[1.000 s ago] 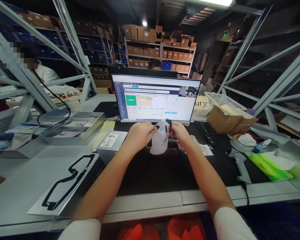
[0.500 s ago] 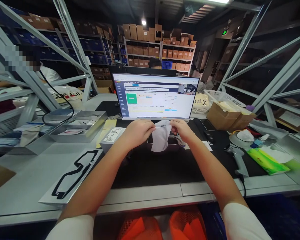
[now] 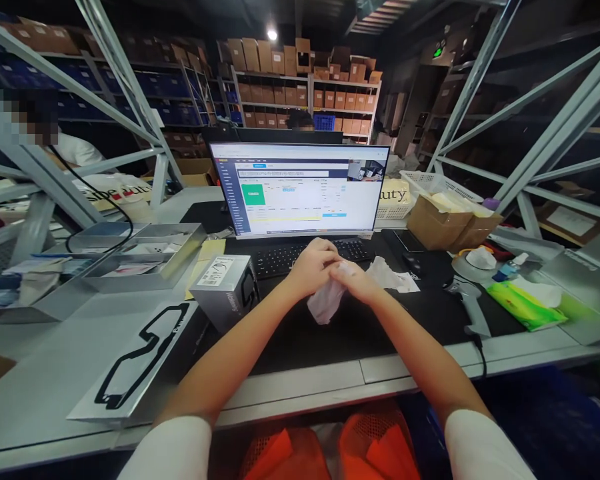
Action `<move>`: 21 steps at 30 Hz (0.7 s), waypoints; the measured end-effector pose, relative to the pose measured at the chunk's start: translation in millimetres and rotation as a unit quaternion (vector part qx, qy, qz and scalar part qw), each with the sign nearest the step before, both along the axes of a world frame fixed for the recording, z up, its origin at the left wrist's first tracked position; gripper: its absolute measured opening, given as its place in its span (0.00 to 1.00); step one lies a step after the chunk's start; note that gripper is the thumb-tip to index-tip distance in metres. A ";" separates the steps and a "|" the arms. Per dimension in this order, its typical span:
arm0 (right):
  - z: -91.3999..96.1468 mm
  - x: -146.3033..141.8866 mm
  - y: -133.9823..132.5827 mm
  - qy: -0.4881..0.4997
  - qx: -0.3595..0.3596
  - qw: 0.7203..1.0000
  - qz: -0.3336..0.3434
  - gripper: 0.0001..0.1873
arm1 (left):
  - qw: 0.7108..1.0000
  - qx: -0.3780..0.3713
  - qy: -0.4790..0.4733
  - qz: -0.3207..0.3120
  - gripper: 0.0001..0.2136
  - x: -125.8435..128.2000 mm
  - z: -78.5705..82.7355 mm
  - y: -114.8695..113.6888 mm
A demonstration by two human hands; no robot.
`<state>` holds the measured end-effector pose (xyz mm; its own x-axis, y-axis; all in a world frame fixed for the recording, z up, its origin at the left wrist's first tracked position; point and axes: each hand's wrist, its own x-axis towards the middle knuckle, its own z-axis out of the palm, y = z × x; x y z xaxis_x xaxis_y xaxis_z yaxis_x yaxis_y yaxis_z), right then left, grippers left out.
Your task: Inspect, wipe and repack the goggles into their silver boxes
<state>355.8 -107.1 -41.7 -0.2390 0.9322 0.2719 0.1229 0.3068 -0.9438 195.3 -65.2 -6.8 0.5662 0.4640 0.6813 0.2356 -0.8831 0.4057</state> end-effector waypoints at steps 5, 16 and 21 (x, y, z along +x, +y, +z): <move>-0.5 29.2 -5.6 -0.004 -0.027 0.999 -0.026 0.28 | 0.997 -0.082 -0.003 0.007 0.08 16.7 -13.6 19.7; 7.2 122.6 -2.4 -0.202 -0.043 0.943 -0.262 0.29 | 0.983 -0.058 0.168 0.045 0.09 75.9 -51.2 12.8; 6.0 109.6 -5.5 -0.239 -0.023 0.939 -0.247 0.25 | 0.985 -0.074 0.112 0.105 0.10 85.6 -42.4 18.4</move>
